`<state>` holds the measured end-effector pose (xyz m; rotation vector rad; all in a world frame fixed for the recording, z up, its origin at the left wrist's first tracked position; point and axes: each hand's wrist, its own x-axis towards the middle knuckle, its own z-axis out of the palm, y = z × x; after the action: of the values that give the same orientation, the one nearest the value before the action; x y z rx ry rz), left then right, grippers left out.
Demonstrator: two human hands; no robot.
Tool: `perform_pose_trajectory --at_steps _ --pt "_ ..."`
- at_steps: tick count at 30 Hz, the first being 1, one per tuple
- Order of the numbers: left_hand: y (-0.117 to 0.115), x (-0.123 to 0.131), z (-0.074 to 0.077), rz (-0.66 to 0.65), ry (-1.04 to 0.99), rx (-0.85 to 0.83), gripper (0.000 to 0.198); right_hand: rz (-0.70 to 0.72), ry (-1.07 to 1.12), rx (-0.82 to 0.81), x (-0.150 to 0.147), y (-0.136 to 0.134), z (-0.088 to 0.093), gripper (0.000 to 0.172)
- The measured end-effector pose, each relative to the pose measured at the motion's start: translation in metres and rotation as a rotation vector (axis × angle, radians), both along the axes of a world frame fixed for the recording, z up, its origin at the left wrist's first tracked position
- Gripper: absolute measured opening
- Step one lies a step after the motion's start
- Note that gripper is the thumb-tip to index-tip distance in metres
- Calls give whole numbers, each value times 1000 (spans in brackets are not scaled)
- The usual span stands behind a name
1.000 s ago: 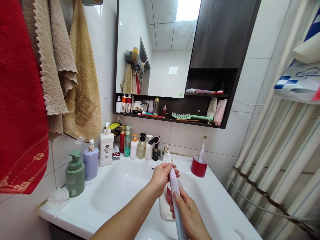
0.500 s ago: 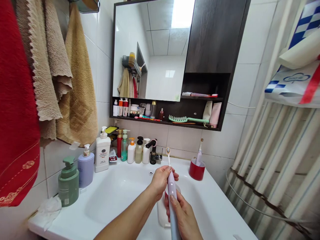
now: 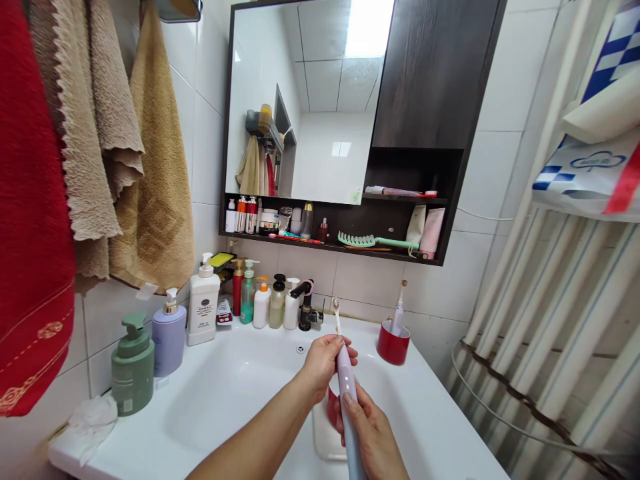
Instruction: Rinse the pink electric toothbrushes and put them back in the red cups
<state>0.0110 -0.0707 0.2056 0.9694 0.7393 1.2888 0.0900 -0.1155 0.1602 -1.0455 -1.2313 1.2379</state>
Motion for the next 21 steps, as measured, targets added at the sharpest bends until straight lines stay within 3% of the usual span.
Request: perform_pose_trajectory --at_steps 5,14,21 --pt "-2 1 3 -15 17 -8 17 -15 -13 13 3 7 -11 36" --pt "0 1 5 4 35 -19 15 41 6 9 2 -1 7 32" --pt "4 2 10 11 60 7 16 50 31 46 5 7 2 35"
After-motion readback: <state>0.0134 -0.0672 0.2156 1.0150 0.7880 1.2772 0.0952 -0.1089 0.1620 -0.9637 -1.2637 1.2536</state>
